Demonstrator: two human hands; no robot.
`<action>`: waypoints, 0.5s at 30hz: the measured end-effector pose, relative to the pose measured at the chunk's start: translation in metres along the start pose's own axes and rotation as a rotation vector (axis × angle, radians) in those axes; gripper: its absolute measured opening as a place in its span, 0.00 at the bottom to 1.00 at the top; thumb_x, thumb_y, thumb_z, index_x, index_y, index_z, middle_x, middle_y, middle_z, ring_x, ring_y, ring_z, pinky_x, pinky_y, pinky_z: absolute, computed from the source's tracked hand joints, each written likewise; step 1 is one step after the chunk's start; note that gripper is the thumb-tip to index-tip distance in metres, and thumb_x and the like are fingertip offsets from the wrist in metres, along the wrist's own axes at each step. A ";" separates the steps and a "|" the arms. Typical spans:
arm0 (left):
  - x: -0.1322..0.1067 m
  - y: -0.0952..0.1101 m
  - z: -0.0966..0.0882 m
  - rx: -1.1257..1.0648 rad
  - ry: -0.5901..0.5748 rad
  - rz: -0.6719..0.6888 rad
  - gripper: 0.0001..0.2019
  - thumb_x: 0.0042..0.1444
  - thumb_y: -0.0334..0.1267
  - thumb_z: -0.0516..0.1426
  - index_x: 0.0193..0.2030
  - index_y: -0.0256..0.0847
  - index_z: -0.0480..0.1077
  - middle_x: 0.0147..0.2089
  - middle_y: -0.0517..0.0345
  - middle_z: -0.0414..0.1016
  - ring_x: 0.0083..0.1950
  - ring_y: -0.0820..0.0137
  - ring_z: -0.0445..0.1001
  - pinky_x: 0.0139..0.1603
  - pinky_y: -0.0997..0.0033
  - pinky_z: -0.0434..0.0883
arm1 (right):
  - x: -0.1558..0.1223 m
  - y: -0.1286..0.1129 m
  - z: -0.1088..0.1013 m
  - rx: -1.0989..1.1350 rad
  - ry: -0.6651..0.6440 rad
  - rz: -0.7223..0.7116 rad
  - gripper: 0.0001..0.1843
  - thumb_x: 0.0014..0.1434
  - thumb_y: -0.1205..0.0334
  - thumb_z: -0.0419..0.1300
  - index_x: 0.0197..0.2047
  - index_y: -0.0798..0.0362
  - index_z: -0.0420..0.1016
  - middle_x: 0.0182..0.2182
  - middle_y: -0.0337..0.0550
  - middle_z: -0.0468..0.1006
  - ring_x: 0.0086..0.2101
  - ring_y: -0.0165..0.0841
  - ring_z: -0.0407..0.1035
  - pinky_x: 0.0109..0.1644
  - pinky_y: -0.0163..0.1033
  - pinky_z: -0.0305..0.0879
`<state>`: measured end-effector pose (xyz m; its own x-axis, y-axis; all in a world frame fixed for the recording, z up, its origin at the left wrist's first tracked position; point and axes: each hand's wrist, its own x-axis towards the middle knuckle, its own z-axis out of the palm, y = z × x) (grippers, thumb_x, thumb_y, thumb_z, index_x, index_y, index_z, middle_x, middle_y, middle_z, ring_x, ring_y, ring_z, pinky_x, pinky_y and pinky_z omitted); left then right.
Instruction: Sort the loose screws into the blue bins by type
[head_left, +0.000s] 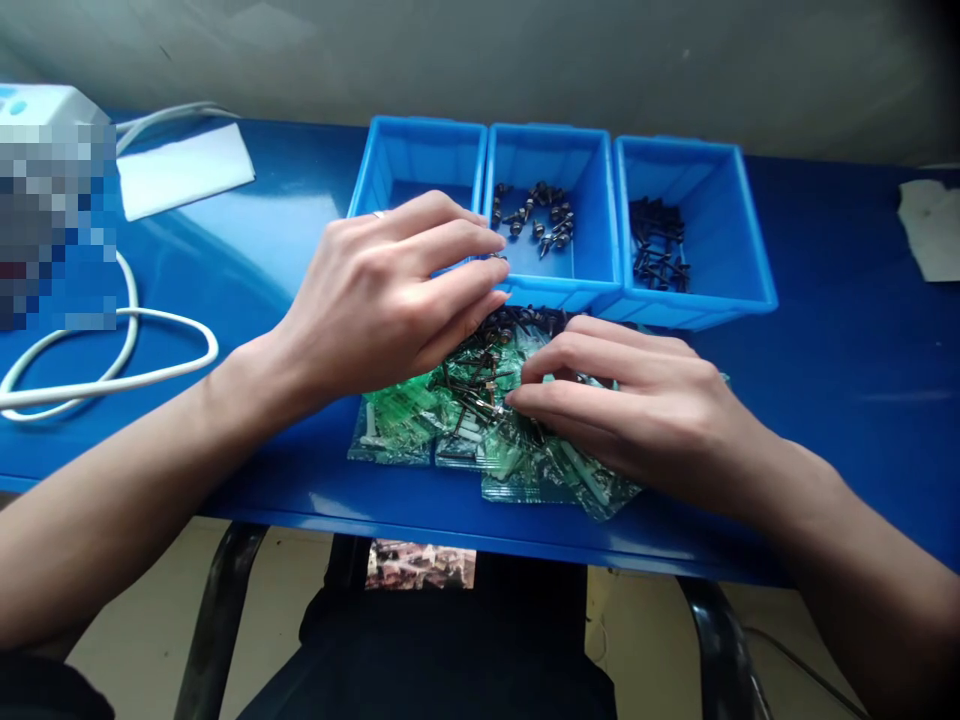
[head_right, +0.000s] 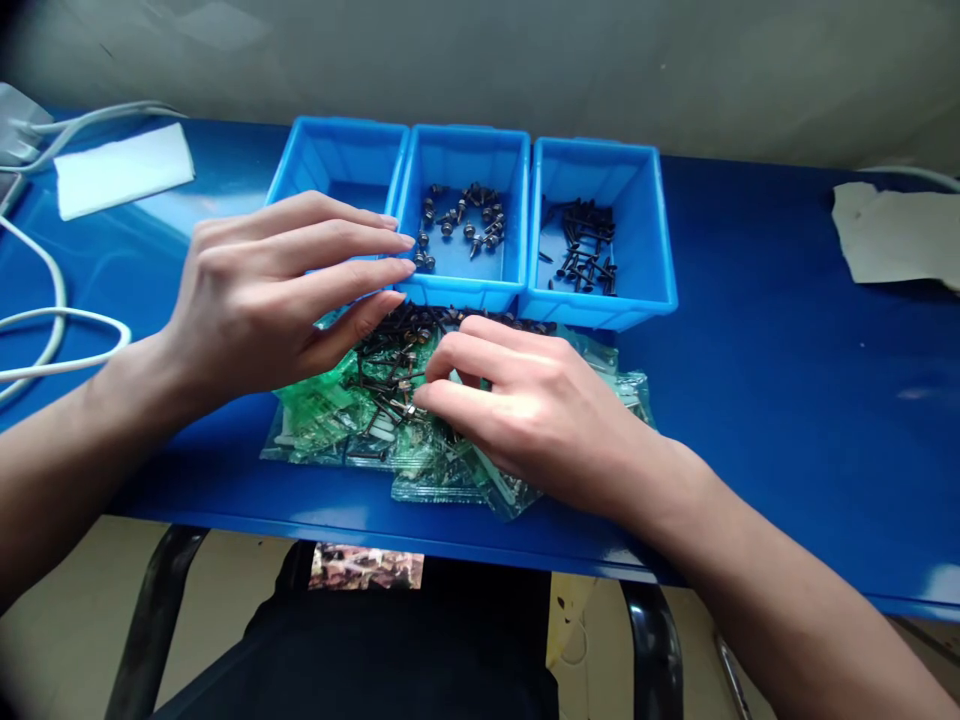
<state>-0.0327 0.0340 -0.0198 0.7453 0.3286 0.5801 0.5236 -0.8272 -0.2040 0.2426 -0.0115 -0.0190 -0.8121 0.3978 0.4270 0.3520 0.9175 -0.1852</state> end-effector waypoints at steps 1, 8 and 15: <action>0.000 0.000 0.000 0.004 0.001 -0.001 0.11 0.75 0.39 0.58 0.58 0.39 0.75 0.57 0.52 0.84 0.58 0.55 0.85 0.47 0.55 0.86 | 0.000 0.000 0.000 -0.002 -0.008 -0.003 0.07 0.68 0.75 0.65 0.47 0.57 0.80 0.43 0.47 0.81 0.41 0.34 0.70 0.44 0.41 0.70; -0.003 -0.001 0.000 0.022 -0.021 -0.018 0.11 0.75 0.40 0.59 0.60 0.41 0.74 0.60 0.56 0.83 0.60 0.60 0.82 0.50 0.59 0.84 | 0.004 -0.003 -0.002 0.064 0.054 0.007 0.07 0.68 0.76 0.65 0.47 0.56 0.79 0.41 0.47 0.82 0.41 0.33 0.73 0.45 0.41 0.73; -0.001 0.000 0.001 0.012 -0.002 -0.023 0.11 0.74 0.41 0.60 0.59 0.42 0.75 0.58 0.55 0.84 0.58 0.58 0.84 0.47 0.56 0.85 | 0.005 0.001 -0.007 0.057 0.054 0.011 0.05 0.69 0.70 0.68 0.47 0.55 0.80 0.43 0.47 0.81 0.42 0.34 0.72 0.45 0.42 0.73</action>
<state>-0.0332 0.0334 -0.0212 0.7336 0.3486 0.5833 0.5457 -0.8138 -0.1999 0.2416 -0.0084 -0.0111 -0.7814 0.4089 0.4714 0.3327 0.9121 -0.2397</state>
